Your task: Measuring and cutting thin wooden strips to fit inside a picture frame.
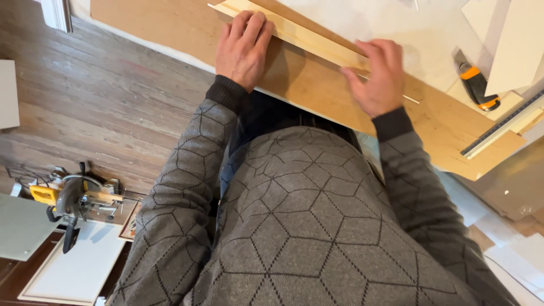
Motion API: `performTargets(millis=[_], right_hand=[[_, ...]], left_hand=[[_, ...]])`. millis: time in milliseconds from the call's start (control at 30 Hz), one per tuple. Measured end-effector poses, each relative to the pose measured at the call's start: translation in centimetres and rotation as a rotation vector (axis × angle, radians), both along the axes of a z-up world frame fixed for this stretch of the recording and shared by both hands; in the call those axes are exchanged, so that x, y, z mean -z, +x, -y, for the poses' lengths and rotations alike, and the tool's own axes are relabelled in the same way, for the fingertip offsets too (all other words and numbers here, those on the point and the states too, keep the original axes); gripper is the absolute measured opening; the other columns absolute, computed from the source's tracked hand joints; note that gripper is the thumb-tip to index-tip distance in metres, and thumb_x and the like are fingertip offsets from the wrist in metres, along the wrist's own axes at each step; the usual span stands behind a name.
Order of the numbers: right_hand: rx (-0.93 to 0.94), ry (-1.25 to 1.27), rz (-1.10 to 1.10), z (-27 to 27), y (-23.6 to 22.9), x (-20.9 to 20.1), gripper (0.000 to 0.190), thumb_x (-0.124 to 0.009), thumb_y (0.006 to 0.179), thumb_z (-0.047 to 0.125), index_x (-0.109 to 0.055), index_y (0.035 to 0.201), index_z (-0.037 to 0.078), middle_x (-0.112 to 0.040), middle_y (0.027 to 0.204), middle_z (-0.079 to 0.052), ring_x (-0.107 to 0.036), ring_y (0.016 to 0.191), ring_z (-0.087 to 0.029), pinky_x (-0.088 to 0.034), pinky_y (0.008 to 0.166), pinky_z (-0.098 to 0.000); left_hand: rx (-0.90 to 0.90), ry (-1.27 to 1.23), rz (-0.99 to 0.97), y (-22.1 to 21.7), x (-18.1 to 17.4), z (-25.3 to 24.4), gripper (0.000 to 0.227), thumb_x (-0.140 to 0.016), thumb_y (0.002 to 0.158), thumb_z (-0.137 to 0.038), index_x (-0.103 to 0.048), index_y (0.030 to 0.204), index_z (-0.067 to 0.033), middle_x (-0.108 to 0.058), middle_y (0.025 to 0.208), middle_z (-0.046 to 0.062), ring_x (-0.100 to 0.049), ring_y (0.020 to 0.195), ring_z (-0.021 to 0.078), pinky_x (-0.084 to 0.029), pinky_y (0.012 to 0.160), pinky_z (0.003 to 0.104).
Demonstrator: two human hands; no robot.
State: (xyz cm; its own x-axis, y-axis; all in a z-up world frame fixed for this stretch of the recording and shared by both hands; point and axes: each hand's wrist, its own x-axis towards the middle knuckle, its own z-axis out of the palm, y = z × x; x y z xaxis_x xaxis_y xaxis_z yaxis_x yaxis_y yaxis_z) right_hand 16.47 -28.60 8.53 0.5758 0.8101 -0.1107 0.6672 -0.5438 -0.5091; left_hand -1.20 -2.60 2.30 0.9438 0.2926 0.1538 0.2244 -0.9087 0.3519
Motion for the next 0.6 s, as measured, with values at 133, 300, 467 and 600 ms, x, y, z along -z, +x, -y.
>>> performTargets(millis=[133, 300, 467, 600], right_hand=[[-0.035, 0.016, -0.048, -4.2, -0.5, 0.6, 0.056, -0.093, 0.087, 0.018, -0.067, 0.134, 0.005, -0.056, 0.124, -0.013, -0.053, 0.116, -0.033, -0.048, 0.1, -0.042], [-0.015, -0.044, -0.057, -5.2, -1.3, 1.2, 0.052, -0.093, 0.086, 0.013, -0.071, 0.132, 0.007, -0.056, 0.122, -0.011, -0.053, 0.116, -0.032, -0.048, 0.1, -0.0412], [0.05, -0.101, -0.068, -5.7, -1.9, 0.7, 0.044, -0.094, 0.085, 0.01, -0.072, 0.124, 0.007, -0.055, 0.125, -0.011, -0.054, 0.119, -0.031, -0.049, 0.103, -0.0401], [0.071, -0.119, -0.065, -5.7, -2.2, 0.9, 0.043, -0.093, 0.085, 0.009, -0.072, 0.123, 0.008, -0.056, 0.124, -0.009, -0.053, 0.121, -0.03, -0.049, 0.105, -0.04]], left_hand=[[0.037, -0.053, 0.111, 0.5, 1.3, -1.7, 0.027, -0.067, 0.096, -0.016, -0.067, 0.122, -0.0075, -0.058, 0.13, 0.005, -0.053, 0.124, 0.0248, -0.048, 0.094, 0.038], [0.079, -0.091, 0.198, -0.2, 2.3, -2.6, 0.029, -0.067, 0.094, -0.016, -0.068, 0.121, -0.007, -0.056, 0.129, 0.005, -0.052, 0.123, 0.0242, -0.049, 0.093, 0.038], [0.121, -0.164, 0.185, -0.5, 2.1, -3.0, 0.033, -0.065, 0.095, -0.017, -0.065, 0.126, -0.0056, -0.055, 0.13, 0.006, -0.052, 0.122, 0.0228, -0.046, 0.092, 0.037], [0.124, -0.193, 0.192, -0.5, 1.8, -3.4, 0.034, -0.064, 0.096, -0.018, -0.064, 0.127, -0.0053, -0.056, 0.13, 0.007, -0.053, 0.123, 0.0227, -0.046, 0.093, 0.037]])
